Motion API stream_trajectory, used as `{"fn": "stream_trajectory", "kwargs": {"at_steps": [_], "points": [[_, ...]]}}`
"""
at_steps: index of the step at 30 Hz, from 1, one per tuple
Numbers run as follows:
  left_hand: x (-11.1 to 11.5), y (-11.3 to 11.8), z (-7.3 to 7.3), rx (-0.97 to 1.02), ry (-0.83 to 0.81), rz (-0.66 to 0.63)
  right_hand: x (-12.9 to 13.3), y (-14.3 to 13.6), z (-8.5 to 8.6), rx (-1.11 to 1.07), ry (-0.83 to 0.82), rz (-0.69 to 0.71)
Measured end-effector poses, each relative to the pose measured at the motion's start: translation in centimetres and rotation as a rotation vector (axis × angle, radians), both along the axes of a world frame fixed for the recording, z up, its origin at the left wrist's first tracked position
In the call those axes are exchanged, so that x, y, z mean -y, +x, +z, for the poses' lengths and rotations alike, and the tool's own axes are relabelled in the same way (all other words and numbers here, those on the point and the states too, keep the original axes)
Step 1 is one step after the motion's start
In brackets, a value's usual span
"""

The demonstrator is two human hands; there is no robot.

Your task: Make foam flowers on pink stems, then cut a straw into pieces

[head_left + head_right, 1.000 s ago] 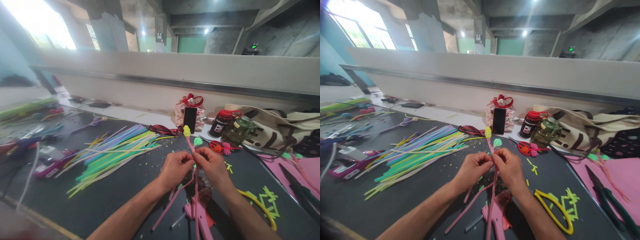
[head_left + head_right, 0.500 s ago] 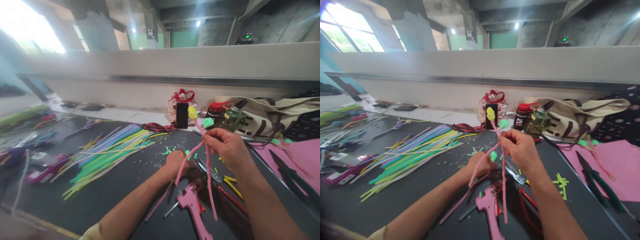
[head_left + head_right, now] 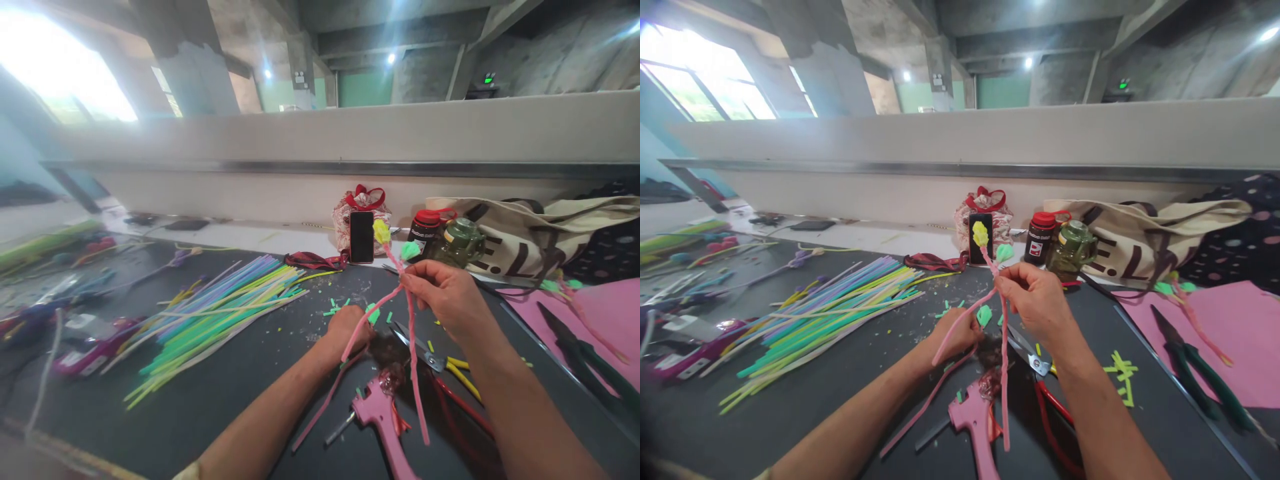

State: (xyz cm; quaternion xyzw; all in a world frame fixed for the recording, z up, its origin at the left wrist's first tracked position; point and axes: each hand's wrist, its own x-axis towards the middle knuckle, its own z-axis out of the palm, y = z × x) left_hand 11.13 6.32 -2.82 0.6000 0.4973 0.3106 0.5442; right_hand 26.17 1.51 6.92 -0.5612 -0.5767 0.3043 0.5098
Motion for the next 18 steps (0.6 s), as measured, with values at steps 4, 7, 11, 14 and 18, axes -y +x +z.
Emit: {"fn": "stream_trajectory", "kwargs": {"at_steps": [4,7,11,14,18], "points": [[-0.4,0.0,0.8,-0.231,0.021,-0.074,0.1,0.0,0.0,-0.008,-0.019,-0.009],[-0.9,-1.0,2.0,-0.264,0.047,-0.095,0.1,0.2,-0.2,-0.014,-0.029,-0.011],[-1.5,-3.5,4.7,0.123,-0.028,-0.042,-0.3,0.3,-0.4,-0.04,-0.052,-0.024],[-1.1,-4.5,6.8,0.462,-0.085,-0.019,-0.6,0.0,-0.6,-0.056,-0.085,-0.025],[1.1,-3.9,9.1,0.664,-0.236,-0.124,-0.7,-0.5,-0.9,-0.041,-0.136,-0.037]]}}
